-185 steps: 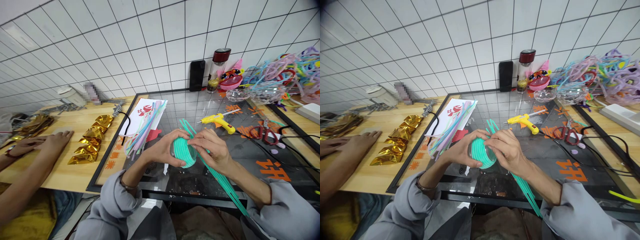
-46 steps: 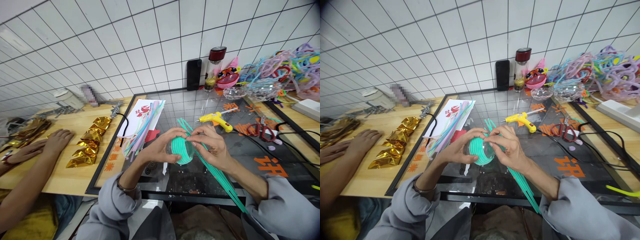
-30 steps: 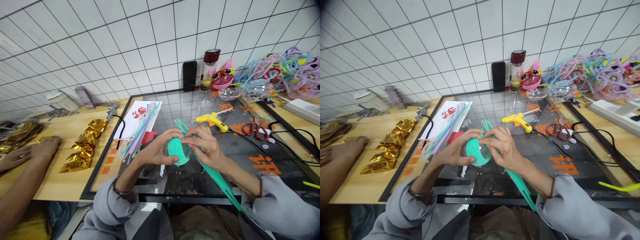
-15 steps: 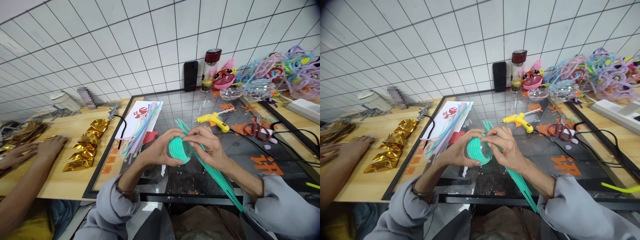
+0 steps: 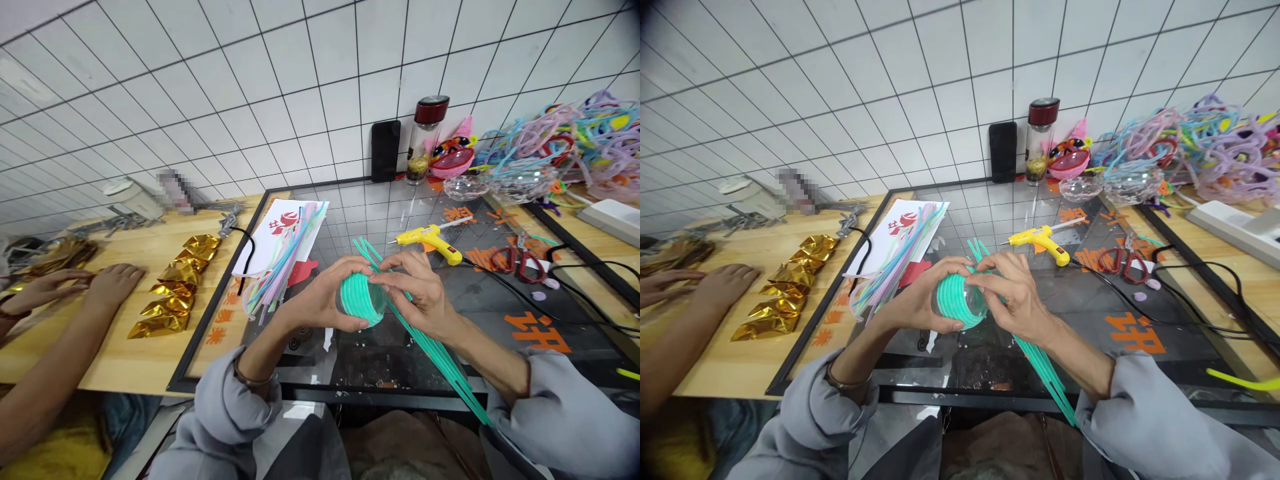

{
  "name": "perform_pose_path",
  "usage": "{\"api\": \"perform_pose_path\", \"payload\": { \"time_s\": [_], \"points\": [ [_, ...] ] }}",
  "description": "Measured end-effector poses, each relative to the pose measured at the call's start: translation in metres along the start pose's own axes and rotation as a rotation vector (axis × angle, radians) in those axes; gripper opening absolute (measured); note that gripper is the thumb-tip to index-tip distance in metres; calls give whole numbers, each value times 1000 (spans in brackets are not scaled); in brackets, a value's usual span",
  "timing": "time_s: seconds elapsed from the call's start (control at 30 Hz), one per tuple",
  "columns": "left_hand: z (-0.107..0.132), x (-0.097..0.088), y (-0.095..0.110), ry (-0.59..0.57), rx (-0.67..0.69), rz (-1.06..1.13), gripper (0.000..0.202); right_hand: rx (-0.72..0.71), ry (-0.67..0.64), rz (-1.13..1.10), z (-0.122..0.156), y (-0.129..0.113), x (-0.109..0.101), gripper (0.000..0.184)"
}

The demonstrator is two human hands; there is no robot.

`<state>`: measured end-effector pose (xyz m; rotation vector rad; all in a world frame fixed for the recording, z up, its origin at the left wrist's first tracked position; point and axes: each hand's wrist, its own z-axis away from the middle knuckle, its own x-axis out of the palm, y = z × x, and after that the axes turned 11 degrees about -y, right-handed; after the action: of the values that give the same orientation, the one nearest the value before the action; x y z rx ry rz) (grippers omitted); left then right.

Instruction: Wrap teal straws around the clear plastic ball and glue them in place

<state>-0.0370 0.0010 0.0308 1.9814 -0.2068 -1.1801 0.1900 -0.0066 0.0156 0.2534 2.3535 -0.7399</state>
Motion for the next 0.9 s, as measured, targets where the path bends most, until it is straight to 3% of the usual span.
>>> {"api": "perform_pose_path", "payload": {
  "time_s": [0.53, 0.73, 0.9],
  "points": [
    [0, 0, 0, -6, 7, -7, 72, -17, -31, 57, -1, -1, -1, 31],
    [0, -1, 0, -14, 6, -18, 71, 120, 47, -130, -3, 3, -4, 26],
    [2, -1, 0, -14, 13, -20, 72, 153, -17, -122, -1, 6, -1, 29]
  ]
}}
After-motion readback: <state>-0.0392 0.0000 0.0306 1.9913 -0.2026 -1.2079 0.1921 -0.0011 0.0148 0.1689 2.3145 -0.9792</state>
